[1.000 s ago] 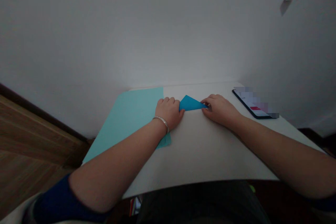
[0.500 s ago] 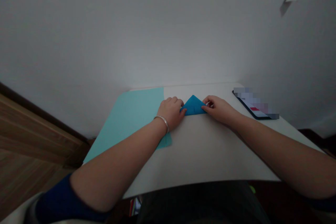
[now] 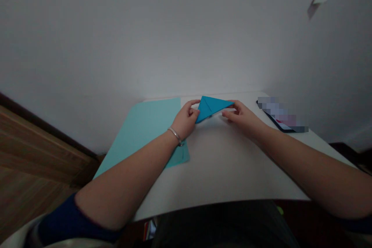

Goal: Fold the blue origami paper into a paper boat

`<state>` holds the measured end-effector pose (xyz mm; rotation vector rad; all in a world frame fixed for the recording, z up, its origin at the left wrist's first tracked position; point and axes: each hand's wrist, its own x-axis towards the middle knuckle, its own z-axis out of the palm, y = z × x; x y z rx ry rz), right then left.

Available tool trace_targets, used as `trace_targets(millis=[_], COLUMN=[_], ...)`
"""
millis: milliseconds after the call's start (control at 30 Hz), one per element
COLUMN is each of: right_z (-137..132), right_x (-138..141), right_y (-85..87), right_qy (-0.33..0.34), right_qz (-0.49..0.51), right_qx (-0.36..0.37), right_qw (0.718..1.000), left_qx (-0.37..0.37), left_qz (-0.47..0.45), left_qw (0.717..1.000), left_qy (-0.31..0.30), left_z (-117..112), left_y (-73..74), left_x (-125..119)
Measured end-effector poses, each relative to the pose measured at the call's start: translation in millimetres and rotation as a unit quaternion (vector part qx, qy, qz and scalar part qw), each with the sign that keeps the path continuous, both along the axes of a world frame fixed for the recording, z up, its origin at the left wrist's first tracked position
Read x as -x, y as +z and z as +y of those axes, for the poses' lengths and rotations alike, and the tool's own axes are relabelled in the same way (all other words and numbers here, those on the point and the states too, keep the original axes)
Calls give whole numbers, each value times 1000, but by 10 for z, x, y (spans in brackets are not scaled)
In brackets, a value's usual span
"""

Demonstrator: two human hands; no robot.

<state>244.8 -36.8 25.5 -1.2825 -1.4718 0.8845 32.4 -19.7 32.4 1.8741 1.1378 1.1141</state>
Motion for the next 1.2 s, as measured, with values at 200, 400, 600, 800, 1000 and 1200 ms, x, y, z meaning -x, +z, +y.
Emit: trace_targets(millis=[200, 400, 600, 800, 1000, 1200], right_z=[-67, -82, -153, -178, -174, -184], right_x=[83, 137, 196, 219, 241, 241], right_y=[39, 73, 115, 148, 133, 136], right_qy=[93, 140, 137, 159, 132, 150], right_qz=[54, 89, 98, 90, 43, 30], right_qx=[60, 38, 65, 55, 41, 21], right_qw=[992, 985, 984, 982, 989, 988], left_qx=[24, 15, -93, -152, -75, 45], left_qz=[-18, 58, 168, 171, 40, -49], left_qw=[998, 997, 976, 966, 985, 979], left_qy=[-50, -58, -103, -121, -149, -190], left_z=[-41, -81, -92, -132, -147, -172], left_y=[7, 8, 33, 13, -30, -22], left_x=[-35, -66, -61, -52, -96, -117])
